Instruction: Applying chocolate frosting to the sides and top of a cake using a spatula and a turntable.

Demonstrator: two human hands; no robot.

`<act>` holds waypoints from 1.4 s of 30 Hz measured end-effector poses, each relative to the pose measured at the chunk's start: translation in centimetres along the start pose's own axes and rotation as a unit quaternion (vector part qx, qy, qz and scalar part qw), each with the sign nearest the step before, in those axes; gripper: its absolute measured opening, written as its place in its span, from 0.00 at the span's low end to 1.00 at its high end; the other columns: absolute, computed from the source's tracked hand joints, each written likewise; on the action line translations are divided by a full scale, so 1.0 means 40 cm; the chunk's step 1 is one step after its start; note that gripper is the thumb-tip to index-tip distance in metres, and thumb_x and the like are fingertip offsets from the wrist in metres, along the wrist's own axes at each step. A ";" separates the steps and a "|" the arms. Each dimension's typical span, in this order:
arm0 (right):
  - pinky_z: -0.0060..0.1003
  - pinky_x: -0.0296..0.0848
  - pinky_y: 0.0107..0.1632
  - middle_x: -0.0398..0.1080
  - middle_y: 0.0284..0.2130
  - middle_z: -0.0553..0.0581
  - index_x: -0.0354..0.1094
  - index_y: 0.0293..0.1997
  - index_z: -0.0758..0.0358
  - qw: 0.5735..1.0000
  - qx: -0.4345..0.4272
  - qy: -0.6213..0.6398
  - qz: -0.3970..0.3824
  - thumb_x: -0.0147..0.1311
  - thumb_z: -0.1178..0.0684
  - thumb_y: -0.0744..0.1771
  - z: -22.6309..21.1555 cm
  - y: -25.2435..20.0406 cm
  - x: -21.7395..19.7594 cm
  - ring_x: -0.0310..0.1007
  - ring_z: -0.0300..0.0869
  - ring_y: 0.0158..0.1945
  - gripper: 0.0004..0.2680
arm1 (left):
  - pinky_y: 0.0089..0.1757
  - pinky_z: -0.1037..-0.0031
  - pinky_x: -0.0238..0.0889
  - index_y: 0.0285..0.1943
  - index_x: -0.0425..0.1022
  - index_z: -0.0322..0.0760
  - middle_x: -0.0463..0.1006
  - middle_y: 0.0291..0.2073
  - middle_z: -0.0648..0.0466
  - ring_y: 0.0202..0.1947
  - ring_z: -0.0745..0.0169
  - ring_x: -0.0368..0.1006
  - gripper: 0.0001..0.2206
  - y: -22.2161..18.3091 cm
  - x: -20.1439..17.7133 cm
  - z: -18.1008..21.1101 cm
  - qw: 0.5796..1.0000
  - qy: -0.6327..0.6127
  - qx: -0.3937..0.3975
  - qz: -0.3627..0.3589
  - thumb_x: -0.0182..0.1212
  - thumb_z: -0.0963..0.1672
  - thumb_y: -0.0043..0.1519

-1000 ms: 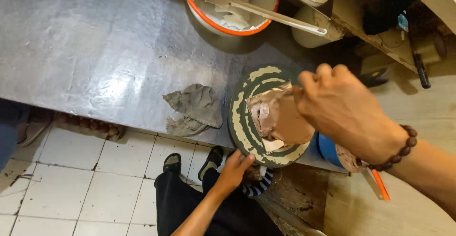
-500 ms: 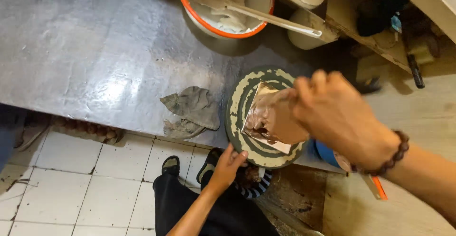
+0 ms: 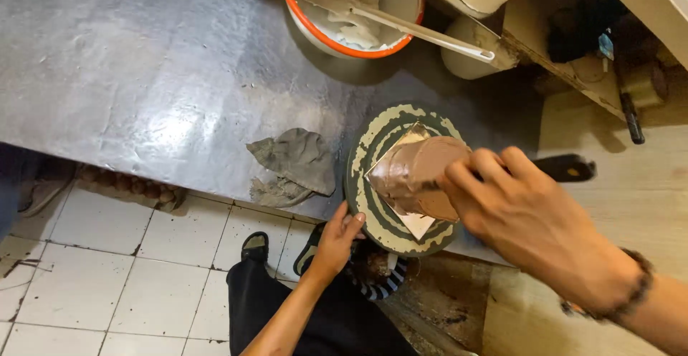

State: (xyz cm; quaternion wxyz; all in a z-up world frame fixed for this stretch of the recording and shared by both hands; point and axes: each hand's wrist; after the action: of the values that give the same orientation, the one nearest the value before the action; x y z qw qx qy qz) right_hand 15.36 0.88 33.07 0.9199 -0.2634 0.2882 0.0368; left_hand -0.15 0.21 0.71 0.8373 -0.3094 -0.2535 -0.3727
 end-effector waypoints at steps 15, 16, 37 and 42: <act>0.37 0.66 0.34 0.68 0.35 0.58 0.64 0.53 0.52 0.989 -0.039 0.064 -0.131 0.54 0.58 0.64 -0.025 0.016 -0.034 0.63 0.43 0.32 0.13 | 0.45 0.72 0.71 0.68 0.68 0.32 0.82 0.50 0.47 0.45 0.61 0.77 0.21 -0.026 0.025 -0.006 0.999 0.038 -0.023 -0.019 0.53 0.46 0.67; 0.39 0.60 0.36 0.67 0.34 0.59 0.75 0.36 0.65 0.988 -0.058 0.040 -0.136 0.56 0.56 0.65 -0.033 0.009 -0.039 0.60 0.44 0.34 0.05 | 0.44 0.72 0.71 0.68 0.68 0.33 0.82 0.50 0.47 0.45 0.62 0.78 0.21 -0.029 0.027 0.012 0.999 0.048 -0.022 -0.010 0.52 0.47 0.68; 0.25 0.62 0.28 0.69 0.31 0.52 0.74 0.44 0.62 0.994 0.023 -0.023 -0.103 0.51 0.53 0.69 0.034 0.066 0.031 0.60 0.35 0.24 0.07 | 0.60 0.58 0.70 0.72 0.61 0.39 0.77 0.60 0.43 0.60 0.49 0.75 0.25 -0.068 0.067 -0.013 0.992 0.029 -0.085 -0.084 0.56 0.47 0.65; 0.36 0.60 0.31 0.67 0.31 0.57 0.74 0.39 0.61 0.996 -0.032 0.027 -0.078 0.54 0.57 0.64 -0.023 0.012 -0.019 0.59 0.41 0.28 0.05 | 0.48 0.68 0.72 0.69 0.67 0.37 0.81 0.52 0.49 0.48 0.60 0.77 0.23 -0.004 -0.003 -0.049 0.998 0.055 -0.029 -0.010 0.56 0.47 0.65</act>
State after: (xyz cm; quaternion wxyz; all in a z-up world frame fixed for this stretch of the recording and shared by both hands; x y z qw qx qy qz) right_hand 14.14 0.86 32.62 0.9029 -0.3150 0.2904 -0.0336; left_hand 0.04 -1.20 -0.66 0.8368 -0.3101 -0.1993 -0.4048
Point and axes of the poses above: each hand's wrist, its own y-axis towards the middle knuckle, its own x-axis out of the palm, z = x × y
